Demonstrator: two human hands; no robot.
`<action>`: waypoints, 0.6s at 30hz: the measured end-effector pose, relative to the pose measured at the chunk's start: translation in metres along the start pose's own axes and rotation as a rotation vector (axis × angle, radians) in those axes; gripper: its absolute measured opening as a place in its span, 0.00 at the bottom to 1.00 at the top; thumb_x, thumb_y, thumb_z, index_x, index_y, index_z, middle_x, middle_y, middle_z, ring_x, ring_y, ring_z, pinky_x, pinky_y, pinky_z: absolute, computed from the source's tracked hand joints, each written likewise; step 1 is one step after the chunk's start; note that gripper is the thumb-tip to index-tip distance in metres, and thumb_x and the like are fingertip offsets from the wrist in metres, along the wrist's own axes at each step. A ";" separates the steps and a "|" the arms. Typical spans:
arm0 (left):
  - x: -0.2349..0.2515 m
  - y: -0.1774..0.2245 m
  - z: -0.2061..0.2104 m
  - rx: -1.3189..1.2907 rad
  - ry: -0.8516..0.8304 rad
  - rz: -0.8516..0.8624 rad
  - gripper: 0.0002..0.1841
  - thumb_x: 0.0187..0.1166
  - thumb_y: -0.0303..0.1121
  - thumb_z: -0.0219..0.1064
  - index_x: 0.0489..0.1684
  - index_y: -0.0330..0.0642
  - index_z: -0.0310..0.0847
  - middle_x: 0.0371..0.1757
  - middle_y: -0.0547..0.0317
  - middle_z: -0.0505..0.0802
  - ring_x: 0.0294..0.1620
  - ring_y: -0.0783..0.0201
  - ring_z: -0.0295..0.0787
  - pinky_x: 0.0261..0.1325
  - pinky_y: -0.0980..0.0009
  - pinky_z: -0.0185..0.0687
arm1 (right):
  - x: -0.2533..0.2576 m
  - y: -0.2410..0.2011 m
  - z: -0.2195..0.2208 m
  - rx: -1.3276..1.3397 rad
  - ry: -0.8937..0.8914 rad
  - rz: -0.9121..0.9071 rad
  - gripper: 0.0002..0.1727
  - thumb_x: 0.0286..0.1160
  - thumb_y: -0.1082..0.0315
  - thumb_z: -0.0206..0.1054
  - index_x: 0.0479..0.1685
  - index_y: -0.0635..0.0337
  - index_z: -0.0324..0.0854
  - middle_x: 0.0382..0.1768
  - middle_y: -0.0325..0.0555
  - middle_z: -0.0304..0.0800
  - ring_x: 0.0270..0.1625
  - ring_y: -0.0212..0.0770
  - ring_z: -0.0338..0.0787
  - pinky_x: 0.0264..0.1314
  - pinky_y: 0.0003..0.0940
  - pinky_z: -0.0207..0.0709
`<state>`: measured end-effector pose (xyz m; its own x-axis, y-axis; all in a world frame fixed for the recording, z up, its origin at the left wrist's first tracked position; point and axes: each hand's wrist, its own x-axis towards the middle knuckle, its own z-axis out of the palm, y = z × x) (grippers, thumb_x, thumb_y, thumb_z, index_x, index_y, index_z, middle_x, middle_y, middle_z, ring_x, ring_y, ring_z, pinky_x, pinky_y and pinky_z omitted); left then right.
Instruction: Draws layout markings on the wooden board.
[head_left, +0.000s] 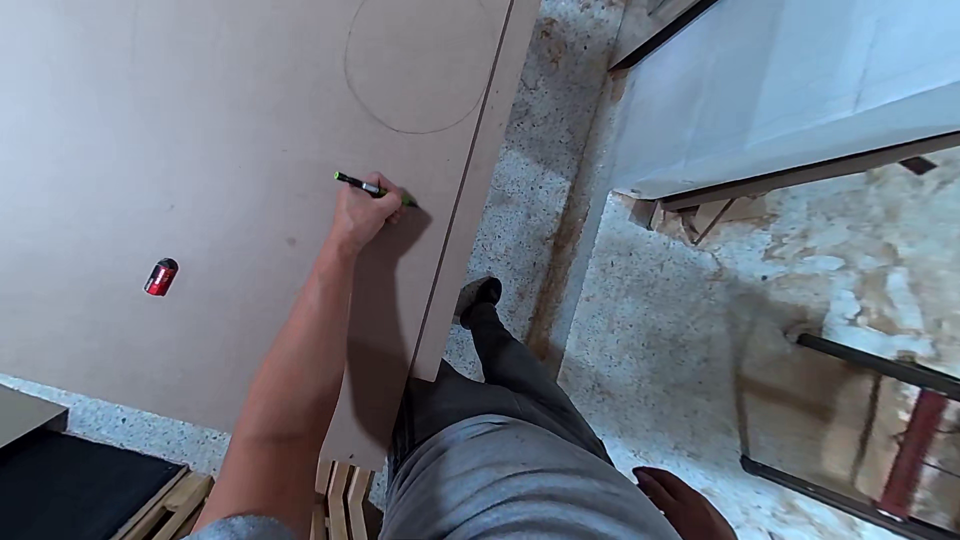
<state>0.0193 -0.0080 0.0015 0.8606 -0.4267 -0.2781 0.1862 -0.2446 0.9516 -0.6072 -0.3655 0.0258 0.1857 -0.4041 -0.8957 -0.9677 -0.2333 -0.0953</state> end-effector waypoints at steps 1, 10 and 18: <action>-0.010 -0.002 -0.002 0.006 -0.017 -0.012 0.04 0.76 0.28 0.70 0.39 0.36 0.87 0.32 0.55 0.96 0.29 0.61 0.94 0.36 0.64 0.94 | -0.001 -0.001 0.002 0.000 -0.005 -0.004 0.28 0.88 0.43 0.57 0.68 0.55 0.83 0.50 0.45 0.97 0.50 0.43 0.97 0.61 0.51 0.88; -0.014 -0.005 0.001 -0.035 0.001 -0.005 0.04 0.77 0.27 0.70 0.40 0.36 0.88 0.32 0.53 0.96 0.29 0.61 0.95 0.36 0.64 0.94 | 0.017 0.034 0.016 0.000 -0.025 0.018 0.27 0.85 0.39 0.58 0.65 0.47 0.86 0.50 0.39 0.98 0.49 0.40 0.97 0.59 0.50 0.90; -0.121 -0.025 -0.022 -0.065 0.134 -0.076 0.05 0.77 0.30 0.67 0.40 0.39 0.87 0.33 0.53 0.94 0.28 0.60 0.92 0.34 0.63 0.91 | 0.002 -0.035 -0.028 -0.028 -0.031 0.005 0.26 0.90 0.47 0.56 0.70 0.58 0.82 0.56 0.48 0.96 0.55 0.45 0.96 0.63 0.51 0.86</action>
<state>-0.0794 0.0686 0.0141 0.8977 -0.2878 -0.3335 0.2797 -0.2125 0.9363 -0.5685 -0.3829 0.0393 0.1748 -0.3782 -0.9091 -0.9635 -0.2557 -0.0789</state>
